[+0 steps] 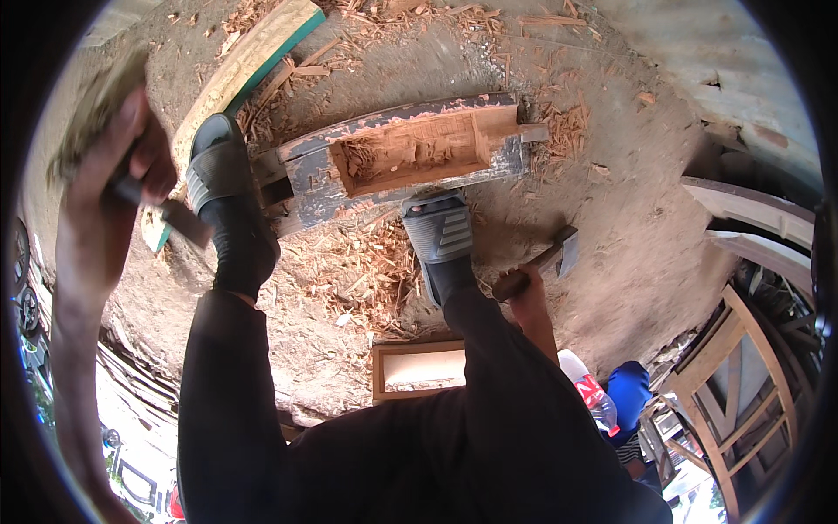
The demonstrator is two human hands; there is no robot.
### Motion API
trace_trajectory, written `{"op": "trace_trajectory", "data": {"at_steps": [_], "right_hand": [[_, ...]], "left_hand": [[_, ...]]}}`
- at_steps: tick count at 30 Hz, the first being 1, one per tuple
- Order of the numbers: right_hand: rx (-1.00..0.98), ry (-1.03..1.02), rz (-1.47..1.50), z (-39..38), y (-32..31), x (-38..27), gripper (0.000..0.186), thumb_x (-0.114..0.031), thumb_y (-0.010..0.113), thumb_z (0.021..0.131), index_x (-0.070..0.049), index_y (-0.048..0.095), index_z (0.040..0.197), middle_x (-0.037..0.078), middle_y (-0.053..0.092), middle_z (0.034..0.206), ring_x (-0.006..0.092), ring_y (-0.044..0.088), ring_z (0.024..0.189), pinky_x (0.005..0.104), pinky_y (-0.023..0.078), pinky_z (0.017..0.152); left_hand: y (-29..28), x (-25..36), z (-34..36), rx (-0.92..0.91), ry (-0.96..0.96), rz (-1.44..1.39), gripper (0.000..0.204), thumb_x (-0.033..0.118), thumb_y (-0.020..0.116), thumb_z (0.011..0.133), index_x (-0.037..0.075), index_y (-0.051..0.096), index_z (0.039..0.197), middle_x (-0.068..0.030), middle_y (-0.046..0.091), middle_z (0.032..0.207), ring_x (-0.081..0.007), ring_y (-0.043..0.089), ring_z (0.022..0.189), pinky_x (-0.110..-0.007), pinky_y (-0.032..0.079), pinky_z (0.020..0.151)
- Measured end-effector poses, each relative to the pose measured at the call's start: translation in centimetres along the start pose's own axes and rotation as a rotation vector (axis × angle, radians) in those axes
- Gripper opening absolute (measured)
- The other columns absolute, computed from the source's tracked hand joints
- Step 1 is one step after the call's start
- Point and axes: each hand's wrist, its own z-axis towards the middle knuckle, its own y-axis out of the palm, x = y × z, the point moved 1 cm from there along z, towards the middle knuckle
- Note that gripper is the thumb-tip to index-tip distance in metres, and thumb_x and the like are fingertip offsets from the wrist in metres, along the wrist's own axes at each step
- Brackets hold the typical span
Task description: The person uses a chisel and mallet to carve a rectangular recess into a piece of wood. They repeatedly strike the chisel, remove wood shavings by hand, and adjust the chisel position to deepen the cut.
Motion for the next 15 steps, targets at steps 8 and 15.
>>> {"op": "trace_trajectory", "data": {"at_steps": [8, 15], "right_hand": [[-0.201, -0.023, 0.503, -0.2, -1.4, -4.7, 0.019, -0.022, 0.058, 0.084, -0.005, 0.05, 0.083, 0.003, 0.052, 0.075, 0.0142, 0.052, 0.07, 0.0286, 0.047, 0.066], [-0.168, 0.038, 0.328, -0.4, -3.0, -3.8, 0.018, -0.025, 0.055, 0.087, -0.008, 0.05, 0.082, 0.0, 0.049, 0.072, 0.0114, 0.049, 0.063, 0.0252, 0.045, 0.061]], "left_hand": [[16.1, -3.9, 12.5, -0.032, 0.008, -0.373, 0.022, 0.025, 0.062, 0.086, 0.01, 0.048, 0.077, 0.003, 0.037, 0.063, -0.0091, 0.039, 0.054, -0.025, 0.034, 0.054], [18.8, -12.9, 15.6, 0.055, 0.157, -0.518, 0.013, 0.016, 0.061, 0.085, 0.005, 0.055, 0.084, 0.0001, 0.039, 0.064, -0.0111, 0.04, 0.057, -0.026, 0.034, 0.054]]}}
